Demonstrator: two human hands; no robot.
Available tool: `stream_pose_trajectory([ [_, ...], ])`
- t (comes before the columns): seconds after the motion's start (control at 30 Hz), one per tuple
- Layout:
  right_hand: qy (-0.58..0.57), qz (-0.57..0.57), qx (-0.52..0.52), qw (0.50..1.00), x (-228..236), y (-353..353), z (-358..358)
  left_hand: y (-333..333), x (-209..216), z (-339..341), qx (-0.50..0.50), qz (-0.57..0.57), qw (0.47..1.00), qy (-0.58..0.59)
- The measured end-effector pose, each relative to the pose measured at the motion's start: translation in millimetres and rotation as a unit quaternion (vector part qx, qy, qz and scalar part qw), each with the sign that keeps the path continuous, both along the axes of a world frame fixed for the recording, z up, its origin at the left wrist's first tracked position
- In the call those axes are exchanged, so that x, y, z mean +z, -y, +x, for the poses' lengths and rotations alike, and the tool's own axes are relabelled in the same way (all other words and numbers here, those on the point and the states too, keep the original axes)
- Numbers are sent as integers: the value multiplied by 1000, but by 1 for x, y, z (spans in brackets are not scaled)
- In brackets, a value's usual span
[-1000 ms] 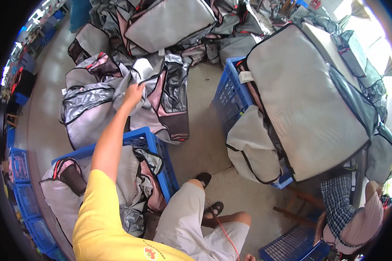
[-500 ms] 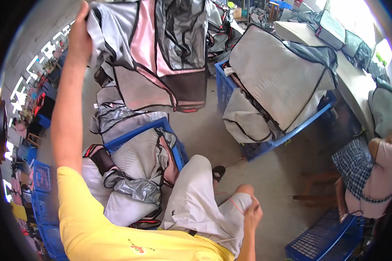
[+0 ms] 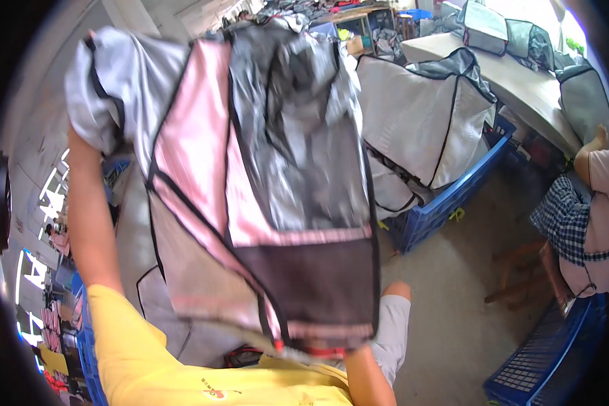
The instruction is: Inspecting and unfolding large textile storage bags for quality control.
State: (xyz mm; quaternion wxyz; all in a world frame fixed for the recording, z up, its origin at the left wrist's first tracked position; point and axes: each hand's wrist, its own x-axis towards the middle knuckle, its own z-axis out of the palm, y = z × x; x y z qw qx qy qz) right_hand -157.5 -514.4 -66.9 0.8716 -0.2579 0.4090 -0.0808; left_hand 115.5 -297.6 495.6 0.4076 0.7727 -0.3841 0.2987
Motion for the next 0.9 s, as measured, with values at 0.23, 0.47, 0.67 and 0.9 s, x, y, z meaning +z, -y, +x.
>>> stream_pose_trajectory([
  [0.23, -51, -44, -138, 988, 4, -12, -45, 20, -96, 78, -68, -177, 957, -222],
  [0.47, 296, -158, -6, 942, 114, -105, 12, -2, -228, 32, 130, 247, 959, -48],
  [0.67, 373, -125, 240, 887, 95, -195, 17, 6, -349, -41, 209, 529, 822, -28],
  [0.9, 230, -78, 200, 949, 34, -102, -26, -6, -370, -9, 252, 445, 845, -157],
])
